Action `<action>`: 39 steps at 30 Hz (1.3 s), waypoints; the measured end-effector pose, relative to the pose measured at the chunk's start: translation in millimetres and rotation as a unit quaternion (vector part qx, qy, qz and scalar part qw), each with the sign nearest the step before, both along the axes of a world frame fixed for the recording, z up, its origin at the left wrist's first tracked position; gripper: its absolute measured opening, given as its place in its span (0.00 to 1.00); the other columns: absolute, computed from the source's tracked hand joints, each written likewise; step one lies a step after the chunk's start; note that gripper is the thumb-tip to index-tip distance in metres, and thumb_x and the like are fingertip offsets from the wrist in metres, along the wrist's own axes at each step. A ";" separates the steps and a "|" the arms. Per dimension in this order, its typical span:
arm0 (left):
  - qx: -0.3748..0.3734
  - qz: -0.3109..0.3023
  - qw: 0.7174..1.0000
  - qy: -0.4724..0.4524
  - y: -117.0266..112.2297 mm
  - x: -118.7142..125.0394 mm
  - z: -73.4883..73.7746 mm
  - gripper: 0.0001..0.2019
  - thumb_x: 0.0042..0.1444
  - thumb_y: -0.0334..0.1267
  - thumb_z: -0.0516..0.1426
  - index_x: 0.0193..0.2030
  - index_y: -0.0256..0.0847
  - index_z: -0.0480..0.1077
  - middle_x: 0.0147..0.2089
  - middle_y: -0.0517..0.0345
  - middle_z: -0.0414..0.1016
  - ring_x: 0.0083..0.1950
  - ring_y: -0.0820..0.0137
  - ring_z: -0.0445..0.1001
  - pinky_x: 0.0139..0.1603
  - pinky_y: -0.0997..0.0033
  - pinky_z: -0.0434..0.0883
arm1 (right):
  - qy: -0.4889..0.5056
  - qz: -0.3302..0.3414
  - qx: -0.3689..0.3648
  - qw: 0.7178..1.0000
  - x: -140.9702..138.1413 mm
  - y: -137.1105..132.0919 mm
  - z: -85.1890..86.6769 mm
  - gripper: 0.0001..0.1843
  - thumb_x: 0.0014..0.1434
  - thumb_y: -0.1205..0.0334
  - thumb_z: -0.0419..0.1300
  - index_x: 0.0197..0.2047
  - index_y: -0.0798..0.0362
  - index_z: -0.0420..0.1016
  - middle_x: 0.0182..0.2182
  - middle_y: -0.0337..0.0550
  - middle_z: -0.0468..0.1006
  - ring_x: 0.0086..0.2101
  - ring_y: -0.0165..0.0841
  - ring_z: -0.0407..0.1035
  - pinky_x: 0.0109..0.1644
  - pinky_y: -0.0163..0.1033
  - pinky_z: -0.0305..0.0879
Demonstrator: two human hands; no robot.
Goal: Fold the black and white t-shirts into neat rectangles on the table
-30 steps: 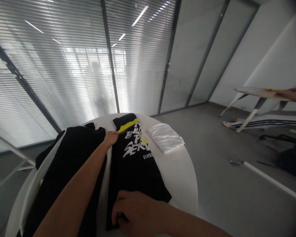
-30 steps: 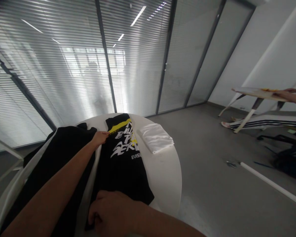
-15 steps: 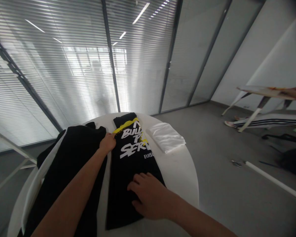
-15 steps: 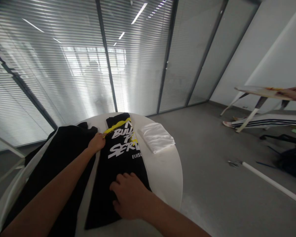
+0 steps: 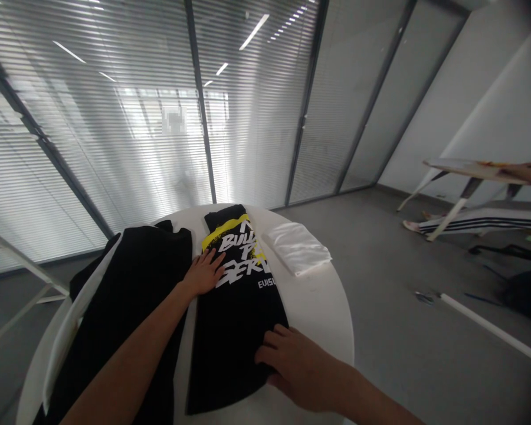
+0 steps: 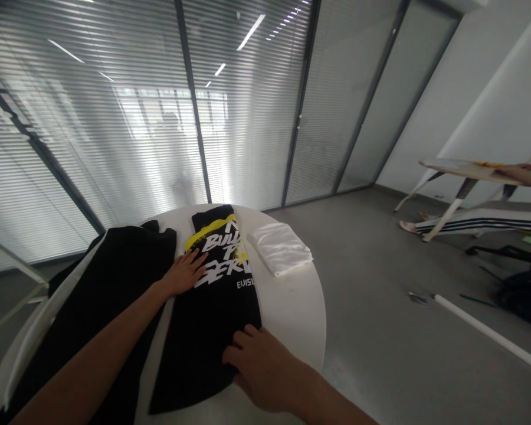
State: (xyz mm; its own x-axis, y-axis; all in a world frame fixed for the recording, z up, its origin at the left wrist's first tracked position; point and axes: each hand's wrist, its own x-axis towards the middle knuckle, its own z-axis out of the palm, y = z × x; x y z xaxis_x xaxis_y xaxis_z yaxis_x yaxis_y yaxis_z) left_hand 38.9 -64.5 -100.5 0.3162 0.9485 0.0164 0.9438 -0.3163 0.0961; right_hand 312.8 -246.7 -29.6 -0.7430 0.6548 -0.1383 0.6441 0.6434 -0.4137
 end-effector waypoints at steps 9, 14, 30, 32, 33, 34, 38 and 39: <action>0.115 -0.010 0.993 0.001 -15.4 4.3 33.7 0.21 0.66 0.47 0.42 0.54 0.44 0.71 0.51 0.46 0.75 0.55 0.56 0.71 0.59 0.47 0.60 | 0.055 0.130 -0.192 0.971 2.5 26.9 22.8 0.17 0.60 0.56 0.60 0.52 0.48 0.75 0.37 0.39 0.79 0.36 0.31 0.73 0.40 0.32 0.67; 0.160 -0.049 0.986 -0.018 -9.6 0.6 15.3 0.25 0.65 0.46 0.44 0.66 0.41 0.61 0.68 0.45 0.60 0.70 0.57 0.54 0.68 0.53 0.52 | 0.153 -0.097 0.089 0.979 -21.9 75.3 -0.1 0.20 0.68 0.57 0.49 0.60 0.50 0.68 0.53 0.48 0.73 0.54 0.37 0.65 0.60 0.45 0.59; 0.083 0.050 0.994 -0.057 -4.6 -9.5 23.7 0.23 0.65 0.47 0.45 0.65 0.48 0.61 0.63 0.51 0.66 0.64 0.59 0.61 0.61 0.55 0.61 | 0.010 -0.288 0.160 0.944 -25.5 118.7 -26.9 0.21 0.65 0.58 0.49 0.59 0.55 0.67 0.54 0.54 0.69 0.56 0.42 0.60 0.60 0.48 0.55; 0.085 0.059 0.993 -0.055 -1.9 -10.0 19.1 0.22 0.65 0.45 0.45 0.64 0.47 0.63 0.63 0.51 0.65 0.65 0.59 0.59 0.62 0.55 0.60 | -0.009 -0.344 0.158 0.925 -28.4 124.9 -29.6 0.19 0.64 0.61 0.50 0.55 0.60 0.69 0.47 0.56 0.72 0.52 0.42 0.64 0.57 0.47 0.57; 0.086 0.059 0.993 -0.055 -0.5 -10.0 16.7 0.22 0.64 0.45 0.46 0.63 0.47 0.64 0.64 0.51 0.64 0.66 0.58 0.59 0.62 0.55 0.60 | -0.014 -0.350 0.144 0.926 -30.0 125.9 -31.3 0.19 0.64 0.61 0.50 0.54 0.60 0.69 0.46 0.56 0.72 0.50 0.42 0.66 0.56 0.46 0.59; 0.088 0.060 0.993 -0.056 0.8 -10.1 14.4 0.22 0.64 0.45 0.46 0.63 0.47 0.64 0.65 0.51 0.63 0.66 0.58 0.58 0.63 0.55 0.59 | -0.013 -0.351 0.128 0.928 -31.6 125.9 -32.9 0.19 0.64 0.60 0.50 0.54 0.60 0.68 0.45 0.56 0.72 0.48 0.41 0.67 0.54 0.45 0.60; 0.109 0.077 0.989 -0.060 5.9 -10.9 7.5 0.26 0.62 0.47 0.48 0.66 0.48 0.60 0.70 0.50 0.54 0.70 0.56 0.51 0.66 0.52 0.54 | 0.009 -0.360 0.076 0.930 -35.9 124.6 -37.8 0.21 0.64 0.60 0.51 0.59 0.58 0.63 0.49 0.56 0.70 0.47 0.39 0.69 0.51 0.41 0.62; 0.102 0.078 0.990 -0.058 7.0 -11.6 6.8 0.26 0.63 0.47 0.47 0.67 0.48 0.58 0.70 0.49 0.54 0.70 0.55 0.51 0.66 0.51 0.53 | 0.015 -0.358 0.065 0.931 -35.9 125.1 -38.4 0.22 0.64 0.61 0.51 0.59 0.58 0.62 0.50 0.55 0.70 0.48 0.38 0.68 0.52 0.40 0.61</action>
